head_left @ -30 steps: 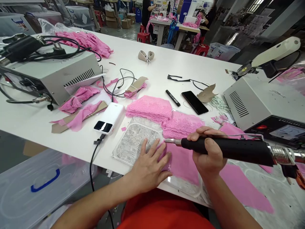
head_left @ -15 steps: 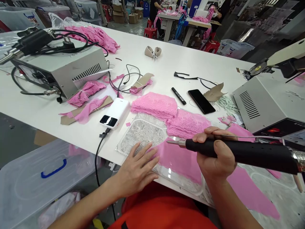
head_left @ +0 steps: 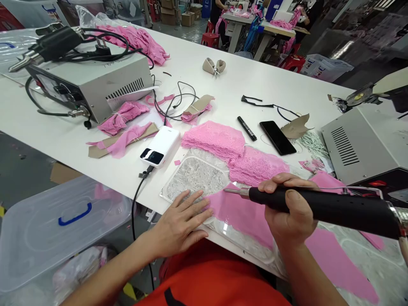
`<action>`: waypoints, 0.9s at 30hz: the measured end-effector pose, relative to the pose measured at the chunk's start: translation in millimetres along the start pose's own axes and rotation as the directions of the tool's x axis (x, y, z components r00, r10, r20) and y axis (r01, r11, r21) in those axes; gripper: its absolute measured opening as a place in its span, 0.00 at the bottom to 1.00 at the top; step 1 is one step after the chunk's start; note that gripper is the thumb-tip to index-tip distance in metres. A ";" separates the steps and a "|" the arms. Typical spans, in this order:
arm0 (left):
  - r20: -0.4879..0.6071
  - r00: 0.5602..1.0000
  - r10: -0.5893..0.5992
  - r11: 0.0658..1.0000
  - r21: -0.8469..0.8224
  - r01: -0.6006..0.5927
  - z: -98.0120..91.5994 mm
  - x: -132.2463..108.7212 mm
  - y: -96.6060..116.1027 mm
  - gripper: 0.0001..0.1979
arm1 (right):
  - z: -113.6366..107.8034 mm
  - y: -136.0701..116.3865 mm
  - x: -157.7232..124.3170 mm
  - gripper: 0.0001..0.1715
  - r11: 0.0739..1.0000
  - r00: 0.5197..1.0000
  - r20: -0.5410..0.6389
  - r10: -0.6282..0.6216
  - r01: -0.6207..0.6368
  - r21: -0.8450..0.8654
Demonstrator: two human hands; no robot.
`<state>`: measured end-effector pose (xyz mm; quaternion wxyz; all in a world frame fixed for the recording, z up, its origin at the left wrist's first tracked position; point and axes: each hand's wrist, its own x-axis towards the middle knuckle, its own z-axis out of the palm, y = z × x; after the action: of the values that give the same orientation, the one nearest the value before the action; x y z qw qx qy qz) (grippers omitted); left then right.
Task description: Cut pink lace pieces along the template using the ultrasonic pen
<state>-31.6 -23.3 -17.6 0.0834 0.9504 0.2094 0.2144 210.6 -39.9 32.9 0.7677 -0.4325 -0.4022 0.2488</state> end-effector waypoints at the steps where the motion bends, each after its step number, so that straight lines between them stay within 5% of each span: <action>1: -0.005 1.000 -0.001 1.000 -0.005 0.001 0.3 -0.3 0.0 0.21 | 0.3 -0.3 0.2 0.04 1.000 1.000 0.001 0.000 0.000 -0.008; 27: 0.000 1.000 -0.002 1.000 -0.010 0.002 -5.7 -14.7 -2.3 0.21 | 18.7 -6.0 -12.6 0.05 1.000 0.998 0.054 0.016 -0.017 0.008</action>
<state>-47.0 -27.3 -18.6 0.0885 0.9497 0.2092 0.2155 188.3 -43.5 38.6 0.7561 -0.4257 -0.4183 0.2685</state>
